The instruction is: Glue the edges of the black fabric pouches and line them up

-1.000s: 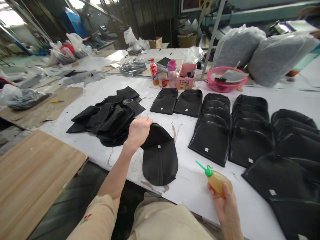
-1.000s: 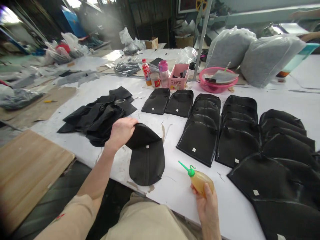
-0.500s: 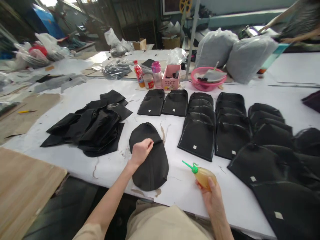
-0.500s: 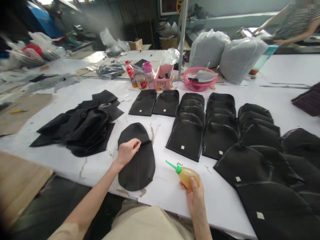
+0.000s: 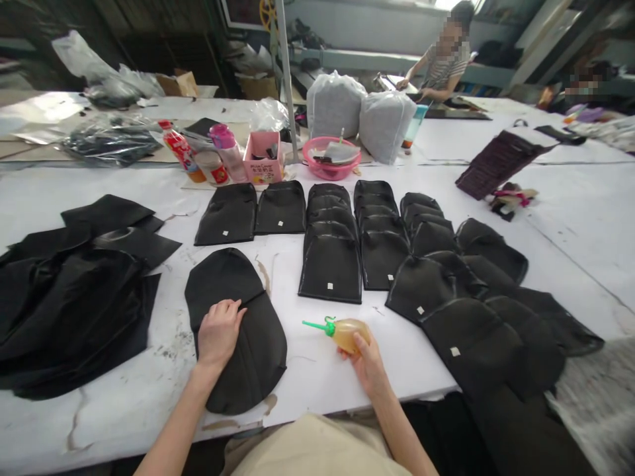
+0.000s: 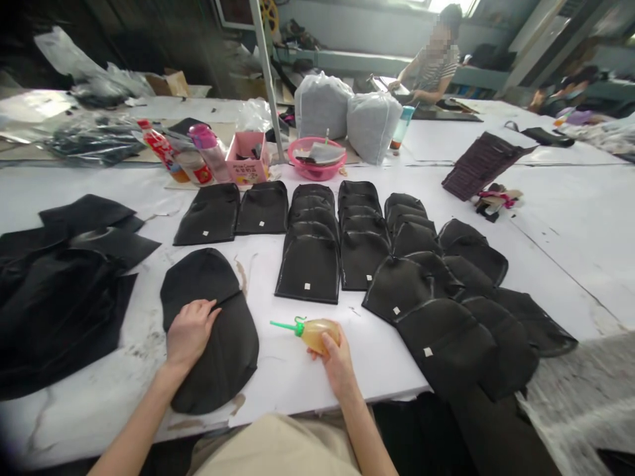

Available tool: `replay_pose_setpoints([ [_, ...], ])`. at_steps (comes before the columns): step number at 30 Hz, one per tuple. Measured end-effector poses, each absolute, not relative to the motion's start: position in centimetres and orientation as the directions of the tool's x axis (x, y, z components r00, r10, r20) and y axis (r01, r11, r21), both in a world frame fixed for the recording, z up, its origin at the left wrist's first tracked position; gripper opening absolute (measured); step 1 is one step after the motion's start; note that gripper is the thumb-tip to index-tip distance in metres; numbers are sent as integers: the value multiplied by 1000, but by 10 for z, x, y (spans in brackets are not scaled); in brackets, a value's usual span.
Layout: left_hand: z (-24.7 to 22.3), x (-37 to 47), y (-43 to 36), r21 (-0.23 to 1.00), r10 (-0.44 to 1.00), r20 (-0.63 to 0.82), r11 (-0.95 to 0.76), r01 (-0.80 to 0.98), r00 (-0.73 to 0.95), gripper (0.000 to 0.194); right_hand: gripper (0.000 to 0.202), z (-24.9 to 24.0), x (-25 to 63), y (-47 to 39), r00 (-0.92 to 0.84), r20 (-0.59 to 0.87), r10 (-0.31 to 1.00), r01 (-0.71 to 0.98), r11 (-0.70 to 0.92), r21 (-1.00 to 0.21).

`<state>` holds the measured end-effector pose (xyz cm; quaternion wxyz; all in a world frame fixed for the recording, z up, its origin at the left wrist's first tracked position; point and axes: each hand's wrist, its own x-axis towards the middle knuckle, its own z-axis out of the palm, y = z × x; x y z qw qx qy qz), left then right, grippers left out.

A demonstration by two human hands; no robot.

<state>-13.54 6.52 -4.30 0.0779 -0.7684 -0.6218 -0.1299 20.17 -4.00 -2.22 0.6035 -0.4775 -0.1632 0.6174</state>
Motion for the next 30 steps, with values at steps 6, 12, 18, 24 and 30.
replay_pose_setpoints([
  [6, -29, -130, 85, 14, 943, 260, -220, 975, 208, 28, 53, -27, 205, -41, 172, -393, 903, -605, -218, -766],
  [12, 32, -152, 67, 452, 948, 304, -51, 891, -100, 16, 54, -32, 208, -41, 201, -400, 894, -607, -206, -767],
  [18, 90, -142, 56, 839, 1000, 18, -17, 544, 4, 29, 48, -39, 212, -40, 251, -410, 877, -585, -200, -786],
  [24, 17, -114, 101, 783, 902, -199, -88, 615, 383, 36, 52, -37, 214, -41, 279, -414, 866, -551, -209, -808],
  [30, -5, -98, 104, 373, 913, -19, -371, 850, 407, 12, 55, -20, 212, -28, 271, -326, 906, -387, -208, -898],
])
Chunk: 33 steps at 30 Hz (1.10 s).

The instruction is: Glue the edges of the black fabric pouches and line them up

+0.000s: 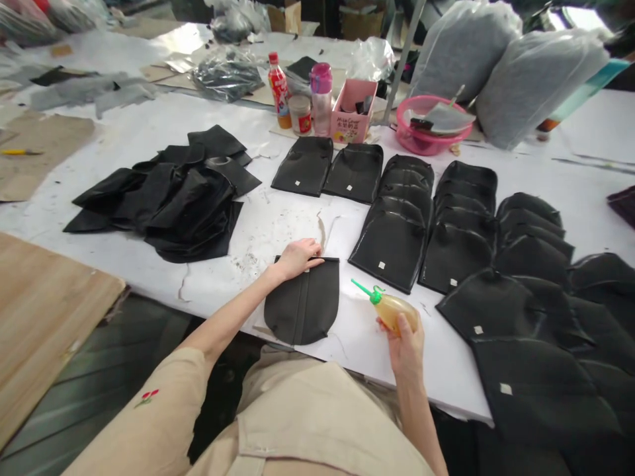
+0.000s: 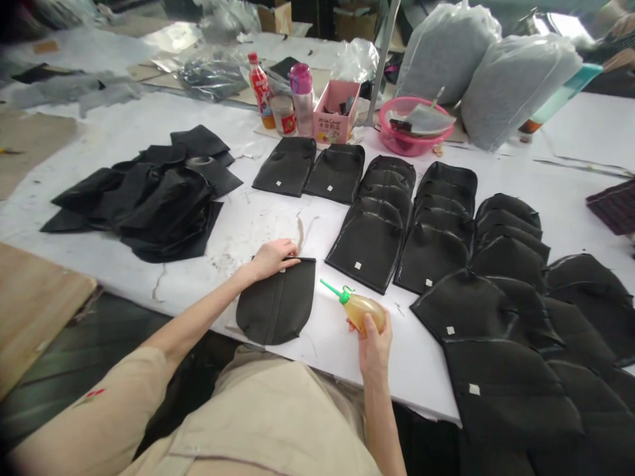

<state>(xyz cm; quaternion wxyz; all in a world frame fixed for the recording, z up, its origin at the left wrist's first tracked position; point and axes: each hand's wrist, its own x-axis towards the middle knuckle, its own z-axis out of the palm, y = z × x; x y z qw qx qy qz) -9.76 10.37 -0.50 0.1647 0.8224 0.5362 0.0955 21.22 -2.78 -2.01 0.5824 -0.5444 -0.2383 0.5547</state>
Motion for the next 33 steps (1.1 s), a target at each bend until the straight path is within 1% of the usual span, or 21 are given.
replay_pose_setpoints([
  [2, -2, -91, 95, 274, 908, 71, -416, 867, 413, 6, 58, -13, 209, -18, 312, -264, 913, -284, -176, -942],
  [4, -3, -84, 86, 239, 891, 108, -454, 858, 441, 7, 61, -8, 205, -6, 323, -174, 930, -141, -134, -981],
  [6, -7, -79, 78, 248, 880, 91, -474, 845, 467, 13, 65, -6, 201, 6, 288, -91, 953, -14, -91, -996],
  [9, -16, -77, 71, 279, 895, 45, -437, 855, 443, 34, 69, -7, 197, 21, 221, -2, 975, 132, -32, -991],
  [11, -20, -77, 70, 299, 910, 27, -402, 865, 414, 46, 68, -10, 197, 28, 191, 68, 979, 250, 18, -968],
  [14, -22, -76, 71, 329, 921, 2, -368, 870, 390, 52, 64, -13, 197, 37, 136, 156, 978, 385, 93, -918],
  [22, -13, -71, 70, 343, 930, -46, -328, 880, 364, 52, 58, -4, 192, 49, 38, 287, 957, 520, 226, -824],
  [33, -14, -72, 68, 309, 926, -43, -344, 887, 374, 58, 50, 3, 195, 49, -69, 346, 936, 556, 324, -766],
])
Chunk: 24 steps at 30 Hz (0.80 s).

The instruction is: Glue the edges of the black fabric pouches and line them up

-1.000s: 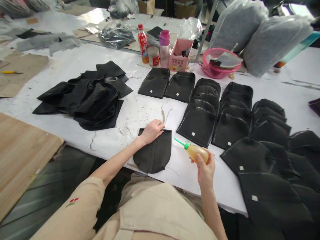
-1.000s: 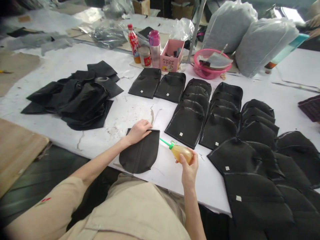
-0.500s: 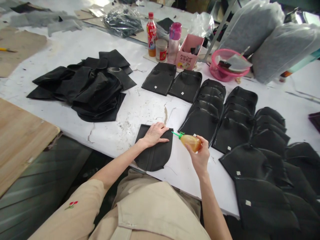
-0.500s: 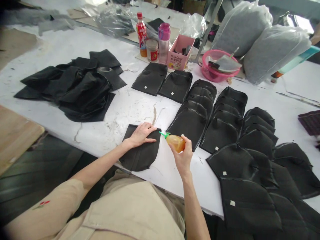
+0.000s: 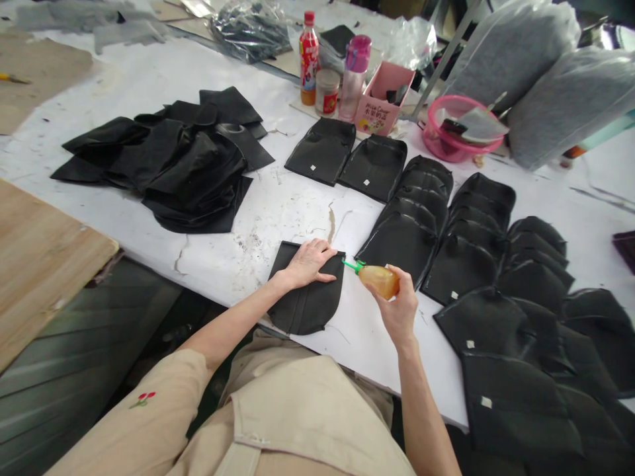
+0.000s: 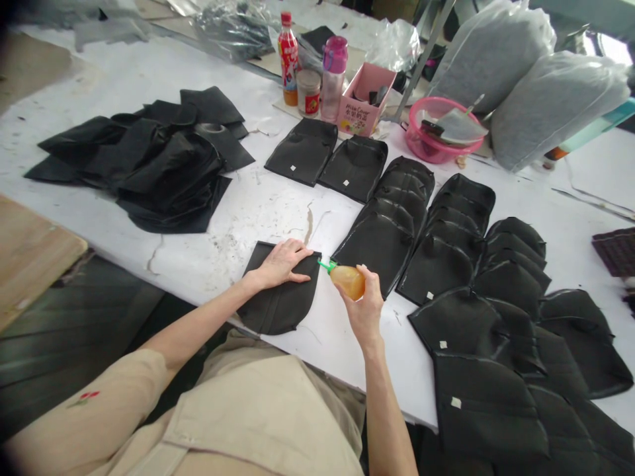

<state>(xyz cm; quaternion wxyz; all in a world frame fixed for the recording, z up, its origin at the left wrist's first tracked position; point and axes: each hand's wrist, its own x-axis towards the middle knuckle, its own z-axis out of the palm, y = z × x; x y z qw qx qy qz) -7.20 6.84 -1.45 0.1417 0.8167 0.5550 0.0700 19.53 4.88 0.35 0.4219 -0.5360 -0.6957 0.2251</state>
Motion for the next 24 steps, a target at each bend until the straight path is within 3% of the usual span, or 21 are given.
replay_pose_setpoints([
  [24, -14, -72, 67, 326, 932, -38, -330, 886, 361, 57, 48, 17, 198, 38, -129, 351, 927, 588, 357, -726],
])
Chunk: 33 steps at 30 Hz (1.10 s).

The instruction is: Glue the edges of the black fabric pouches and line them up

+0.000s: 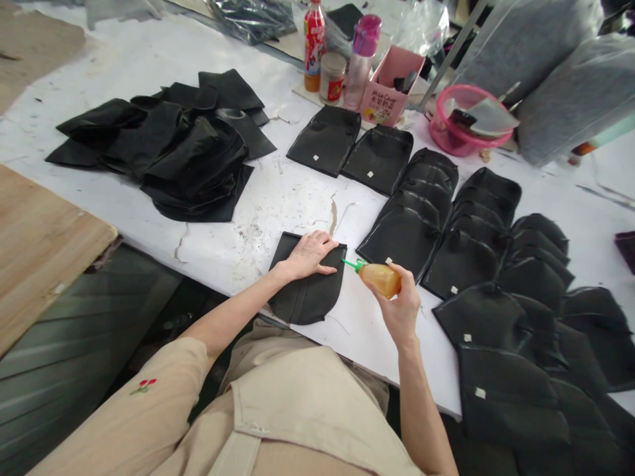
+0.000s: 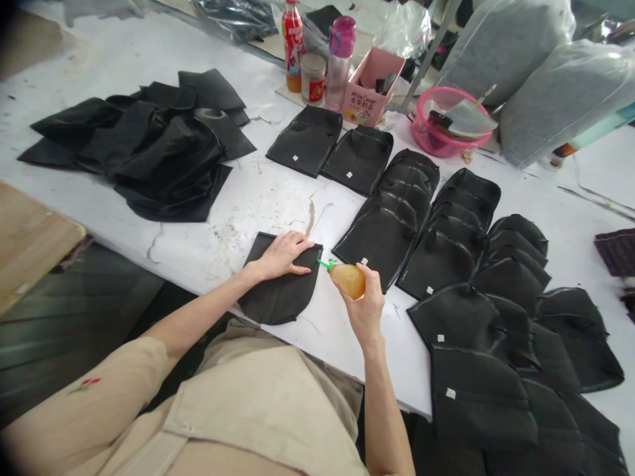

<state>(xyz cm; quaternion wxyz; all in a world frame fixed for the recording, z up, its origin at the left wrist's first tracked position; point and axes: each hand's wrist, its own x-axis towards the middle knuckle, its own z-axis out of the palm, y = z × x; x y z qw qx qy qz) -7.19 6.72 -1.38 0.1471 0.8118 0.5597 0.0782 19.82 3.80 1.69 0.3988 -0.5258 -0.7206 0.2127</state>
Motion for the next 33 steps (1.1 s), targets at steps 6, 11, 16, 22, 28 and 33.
replay_pose_setpoints([
  [6, -14, -72, 67, 331, 931, -51, -325, 886, 361, 58, 49, 22, 201, 26, -114, 303, 946, 593, 309, -744],
  [11, -14, -73, 67, 339, 930, -47, -329, 881, 365, 58, 50, 24, 204, 16, -108, 250, 962, 590, 265, -763],
  [16, -14, -73, 68, 333, 931, -42, -329, 883, 363, 57, 50, 23, 206, 9, -102, 259, 960, 594, 268, -758],
  [22, -14, -72, 68, 332, 931, -56, -324, 886, 361, 61, 49, 16, 205, 14, -73, 305, 949, 593, 288, -752],
  [28, -14, -72, 67, 338, 932, -52, -321, 885, 358, 59, 53, 7, 197, 32, -40, 318, 947, 576, 282, -767],
  [33, -13, -72, 67, 331, 932, -55, -322, 887, 359, 59, 51, 6, 196, 33, -46, 332, 942, 579, 297, -760],
])
